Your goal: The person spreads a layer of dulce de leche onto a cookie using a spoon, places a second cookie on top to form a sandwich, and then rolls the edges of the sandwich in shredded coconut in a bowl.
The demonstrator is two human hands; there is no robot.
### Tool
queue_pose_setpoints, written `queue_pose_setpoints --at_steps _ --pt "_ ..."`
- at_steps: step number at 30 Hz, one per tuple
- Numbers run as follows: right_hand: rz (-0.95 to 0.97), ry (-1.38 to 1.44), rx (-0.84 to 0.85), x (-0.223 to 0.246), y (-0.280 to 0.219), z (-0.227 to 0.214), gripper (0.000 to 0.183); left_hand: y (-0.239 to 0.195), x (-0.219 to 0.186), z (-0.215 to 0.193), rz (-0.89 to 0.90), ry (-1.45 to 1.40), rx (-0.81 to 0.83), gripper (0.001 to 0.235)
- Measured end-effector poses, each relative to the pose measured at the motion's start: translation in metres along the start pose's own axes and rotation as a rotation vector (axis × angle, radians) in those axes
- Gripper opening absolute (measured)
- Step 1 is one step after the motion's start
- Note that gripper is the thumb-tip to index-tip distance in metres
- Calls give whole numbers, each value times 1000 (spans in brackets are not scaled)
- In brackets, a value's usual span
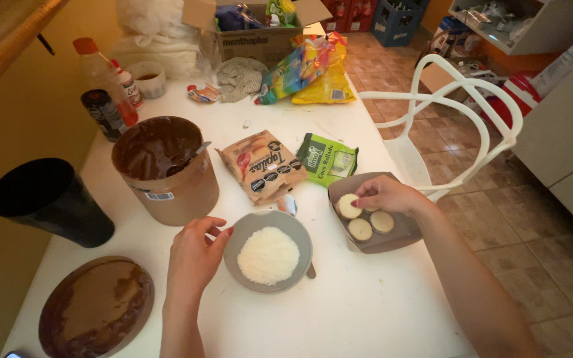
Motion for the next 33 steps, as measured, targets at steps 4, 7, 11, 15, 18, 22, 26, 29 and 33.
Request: queue_pose_setpoints --at_steps 4,7,11,15,18,22,26,29,33 --pt "1 -37 -82 -7 10 -2 15 0 1 -1 18 -9 -25 23" --pt "-122 -154 -155 7 -7 -8 37 -8 -18 -15 2 -94 -1 28" --pt "-90 -250 -244 9 -23 -19 30 -10 -20 -18 -13 -102 6 26" --pt "-229 -276 -152 -16 -5 -12 31 -10 -19 -17 11 -93 -6 28" --pt "-255 -184 -106 -9 -11 -8 37 -12 -24 -20 4 -107 -1 28" --pt "-284 -206 -256 -32 -1 -41 37 -15 -27 -23 -18 -118 1 29" --pt "-179 -387 -442 -6 -43 -57 23 -14 -27 -23 -7 -116 3 29" --pt "-130 -483 -536 -26 -34 -55 15 -14 -25 -23 -3 -105 -2 31" --pt "31 -626 -353 -22 -41 -20 23 -15 -27 -25 10 -105 0 29"
Point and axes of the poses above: each hand's wrist, its own y-axis towards the middle knuckle, its own z-axis out of the palm, x = y × z, the point moved 5 cm from there along y, towards the middle knuckle, and after that the axes turned 1 degree about x, right-handed, at the moved point
